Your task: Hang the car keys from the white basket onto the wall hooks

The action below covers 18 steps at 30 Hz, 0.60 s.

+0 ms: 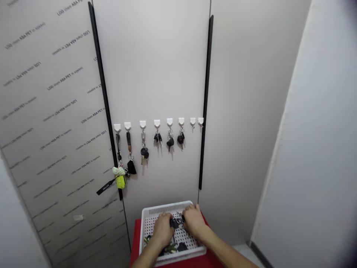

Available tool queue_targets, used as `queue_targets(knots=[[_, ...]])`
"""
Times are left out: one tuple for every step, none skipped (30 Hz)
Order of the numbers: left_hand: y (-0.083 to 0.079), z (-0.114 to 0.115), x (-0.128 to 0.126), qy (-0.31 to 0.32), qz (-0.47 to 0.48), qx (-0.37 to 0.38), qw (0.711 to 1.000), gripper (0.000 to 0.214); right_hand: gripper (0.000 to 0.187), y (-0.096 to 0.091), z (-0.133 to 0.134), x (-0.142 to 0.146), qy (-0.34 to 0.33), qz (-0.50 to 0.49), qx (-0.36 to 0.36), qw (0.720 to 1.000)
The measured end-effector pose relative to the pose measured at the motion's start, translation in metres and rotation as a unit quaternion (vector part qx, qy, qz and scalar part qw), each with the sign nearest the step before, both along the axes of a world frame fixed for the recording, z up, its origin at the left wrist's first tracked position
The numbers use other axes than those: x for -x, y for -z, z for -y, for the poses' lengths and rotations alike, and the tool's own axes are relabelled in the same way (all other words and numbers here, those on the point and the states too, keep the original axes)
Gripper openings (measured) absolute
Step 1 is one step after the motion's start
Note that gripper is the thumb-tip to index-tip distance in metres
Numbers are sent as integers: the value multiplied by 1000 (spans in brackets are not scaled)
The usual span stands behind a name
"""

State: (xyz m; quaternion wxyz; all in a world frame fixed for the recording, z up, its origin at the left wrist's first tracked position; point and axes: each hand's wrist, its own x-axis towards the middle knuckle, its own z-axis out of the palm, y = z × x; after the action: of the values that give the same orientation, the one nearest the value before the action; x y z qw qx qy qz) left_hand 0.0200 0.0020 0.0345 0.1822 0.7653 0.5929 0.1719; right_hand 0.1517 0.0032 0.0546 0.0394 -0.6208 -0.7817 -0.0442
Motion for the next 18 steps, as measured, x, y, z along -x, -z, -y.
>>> queue_targets(knots=[[1, 0, 0, 1, 1, -1, 1000, 35, 23, 0, -1, 1, 0, 2, -2, 1000], [1, 0, 0, 2, 3, -2, 1000, 35, 23, 0, -1, 2, -9, 4, -5, 1000], [2, -1, 0, 2, 3, -1, 1000, 35, 23, 0, -1, 2, -21, 6, -6, 1000], [2, -1, 0, 2, 3, -1, 1000, 35, 24, 1, -1, 2, -32, 7, -7, 999], [2, -1, 0, 2, 2, -1, 1000, 35, 25, 1, -1, 3, -37, 8, -6, 999], [2, -1, 0, 2, -1, -2, 1000, 35, 26, 1, -1, 3, -38, 9, -4, 999], [1, -1, 0, 2, -4, -2, 1000, 35, 27, 1, 0, 3, -34, 11, -1, 999], [1, -1, 0, 2, -9, -3, 1000, 35, 27, 0, 0, 4, -24, 14, 3, 1000], [0, 0, 1, 3, -14, -6, 1000, 34, 27, 0, 0, 5, -12, 19, 7, 1000], [0, 0, 1, 5, -20, -11, 1000, 34, 26, -1, 0, 5, -2, 23, 10, 1000], [-1, 0, 1, 6, -27, -14, 1000, 33, 26, -2, 0, 5, 7, 28, 15, 999], [-2, 0, 2, 7, -36, -17, 999, 33, 26, -2, 0, 6, 12, 31, 17, 999], [-2, 1, 2, 7, -46, -19, 999, 32, 27, -2, -1, 6, 13, 33, 17, 999], [-3, 1, 3, 6, -54, -20, 998, 32, 27, -2, -1, 5, 10, 33, 17, 999], [-4, 1, 4, 4, -63, -22, 998, 31, 27, -1, -1, 5, 4, 31, 13, 999], [-5, 1, 5, 1, -70, -25, 997, 31, 28, 0, -2, 4, -2, 28, 7, 1000], [-6, 1, 6, -2, -76, -29, 997, 31, 27, 1, -2, 3, -10, 25, 1, 1000], [-6, 1, 7, -3, -81, -32, 996, 30, 27, 3, -2, 2, -17, 22, -7, 1000]])
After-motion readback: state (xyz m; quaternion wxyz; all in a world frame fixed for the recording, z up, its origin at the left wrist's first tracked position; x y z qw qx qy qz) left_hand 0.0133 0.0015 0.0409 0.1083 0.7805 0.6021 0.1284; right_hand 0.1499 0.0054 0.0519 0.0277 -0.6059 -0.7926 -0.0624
